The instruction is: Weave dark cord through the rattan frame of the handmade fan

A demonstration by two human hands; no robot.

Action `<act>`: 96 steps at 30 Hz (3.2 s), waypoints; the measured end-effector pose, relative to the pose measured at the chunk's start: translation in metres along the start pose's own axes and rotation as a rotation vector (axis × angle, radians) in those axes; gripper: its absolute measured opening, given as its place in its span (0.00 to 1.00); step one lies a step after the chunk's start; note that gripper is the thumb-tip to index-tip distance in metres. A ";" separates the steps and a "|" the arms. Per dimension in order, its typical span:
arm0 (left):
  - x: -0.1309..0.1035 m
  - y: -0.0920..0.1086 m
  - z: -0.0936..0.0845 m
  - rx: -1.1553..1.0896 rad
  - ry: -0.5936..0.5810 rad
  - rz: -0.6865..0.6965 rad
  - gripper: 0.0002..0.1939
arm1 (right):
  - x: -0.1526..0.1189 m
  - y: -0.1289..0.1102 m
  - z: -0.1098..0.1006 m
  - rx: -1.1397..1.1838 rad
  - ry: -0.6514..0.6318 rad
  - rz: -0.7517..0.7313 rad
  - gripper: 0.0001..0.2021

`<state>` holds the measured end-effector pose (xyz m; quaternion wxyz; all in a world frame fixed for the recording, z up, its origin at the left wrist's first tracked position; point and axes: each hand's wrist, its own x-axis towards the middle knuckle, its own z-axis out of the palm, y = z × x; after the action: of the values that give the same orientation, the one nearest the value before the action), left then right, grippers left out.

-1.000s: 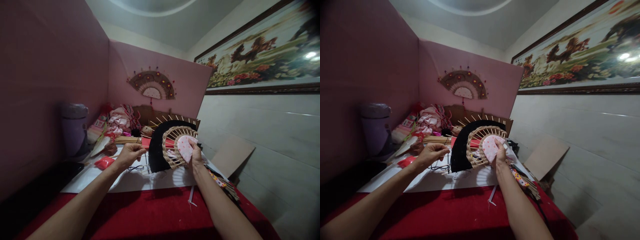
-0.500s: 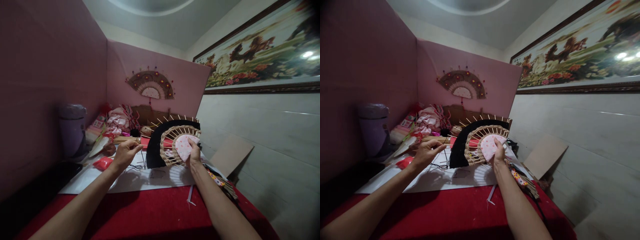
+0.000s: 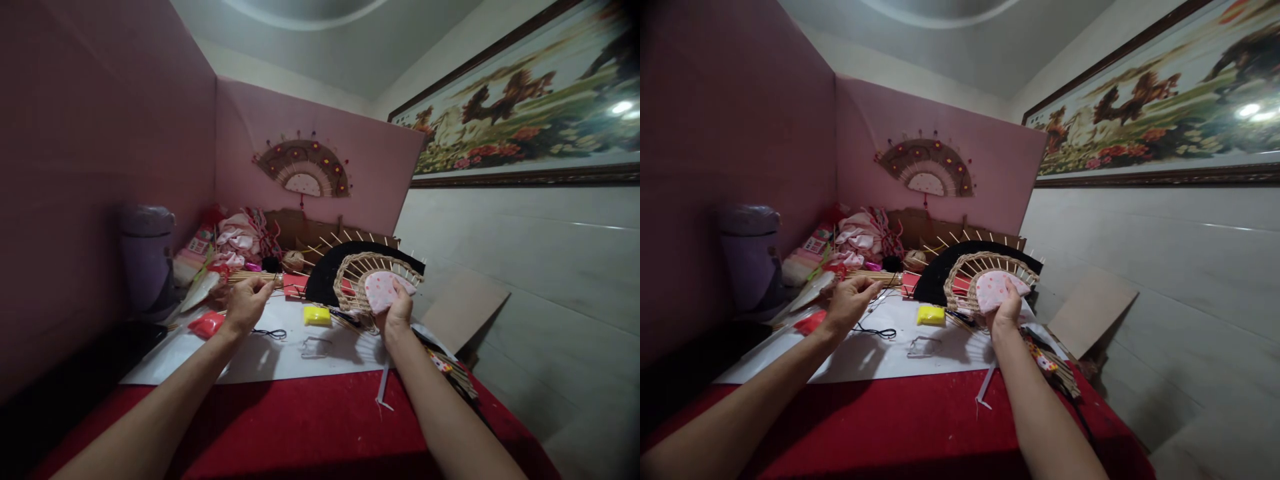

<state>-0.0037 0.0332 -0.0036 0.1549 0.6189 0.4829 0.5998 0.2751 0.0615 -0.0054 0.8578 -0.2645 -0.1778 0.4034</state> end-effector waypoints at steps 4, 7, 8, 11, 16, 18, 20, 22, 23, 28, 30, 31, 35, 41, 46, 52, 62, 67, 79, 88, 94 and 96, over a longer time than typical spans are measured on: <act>0.000 -0.001 -0.001 0.054 0.002 -0.048 0.14 | -0.004 -0.002 0.004 -0.002 -0.005 0.006 0.10; 0.000 0.003 0.000 0.003 -0.074 -0.039 0.09 | -0.007 -0.003 0.006 -0.001 -0.024 0.012 0.10; -0.001 0.005 0.001 -0.039 -0.109 -0.032 0.10 | -0.009 -0.003 0.007 -0.001 -0.027 0.018 0.09; -0.004 0.010 0.003 -0.197 -0.233 -0.072 0.14 | -0.012 -0.003 0.008 -0.008 -0.043 0.041 0.10; -0.014 0.014 0.008 -0.403 -0.455 -0.163 0.16 | -0.015 -0.001 0.009 -0.010 -0.069 0.054 0.11; -0.015 0.013 0.010 -0.398 -0.474 -0.183 0.15 | -0.015 0.000 0.009 0.000 -0.069 0.051 0.11; -0.014 0.011 0.011 -0.354 -0.441 -0.203 0.13 | -0.015 0.000 0.009 -0.006 -0.076 0.058 0.11; -0.013 0.010 0.012 -0.307 -0.383 -0.213 0.12 | -0.014 -0.001 0.008 -0.017 -0.078 0.062 0.11; -0.012 0.008 0.012 -0.292 -0.354 -0.209 0.11 | -0.014 -0.001 0.008 -0.020 -0.078 0.060 0.11; -0.007 0.003 0.009 -0.282 -0.216 -0.159 0.12 | -0.010 -0.001 0.006 -0.014 -0.068 0.021 0.11; -0.006 0.002 0.007 -0.303 -0.163 -0.155 0.13 | -0.008 -0.001 0.006 -0.007 -0.060 -0.001 0.12; -0.005 0.001 0.007 -0.315 -0.145 -0.162 0.13 | -0.007 -0.001 0.005 -0.001 -0.053 -0.008 0.13; -0.003 -0.001 0.006 -0.278 -0.138 -0.187 0.14 | -0.007 -0.001 0.006 0.018 -0.037 -0.003 0.12; -0.004 -0.001 0.011 -0.205 -0.190 -0.250 0.04 | -0.008 -0.002 0.006 0.005 -0.063 -0.024 0.11; -0.006 0.012 0.008 -0.402 -0.147 -0.269 0.09 | -0.010 -0.001 0.006 -0.026 -0.087 -0.026 0.12; -0.009 0.013 0.009 -0.455 -0.257 -0.254 0.09 | -0.016 -0.002 0.009 -0.007 -0.084 0.001 0.10; 0.001 -0.010 0.002 -0.041 0.149 -0.243 0.06 | -0.011 -0.001 0.005 -0.010 -0.064 -0.010 0.12; -0.003 0.004 0.005 -0.358 -0.020 -0.216 0.11 | -0.012 -0.001 0.005 -0.027 -0.076 -0.010 0.12; -0.019 0.020 0.009 -0.807 -0.552 -0.592 0.21 | -0.015 -0.003 0.008 -0.001 -0.059 -0.005 0.12; -0.015 0.019 0.009 -0.873 -0.559 -0.554 0.24 | -0.006 0.003 0.000 -0.018 -0.051 -0.007 0.13; -0.017 0.014 0.011 -0.866 -0.502 -0.413 0.12 | -0.005 0.005 -0.003 -0.025 -0.067 0.023 0.13; -0.018 0.013 0.013 -0.858 -0.501 -0.379 0.10 | -0.007 0.004 -0.002 -0.027 -0.076 0.032 0.13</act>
<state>0.0161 0.0177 -0.0077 0.6104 0.5264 0.2456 0.5386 0.2695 0.0580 -0.0103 0.8401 -0.2635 -0.2112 0.4245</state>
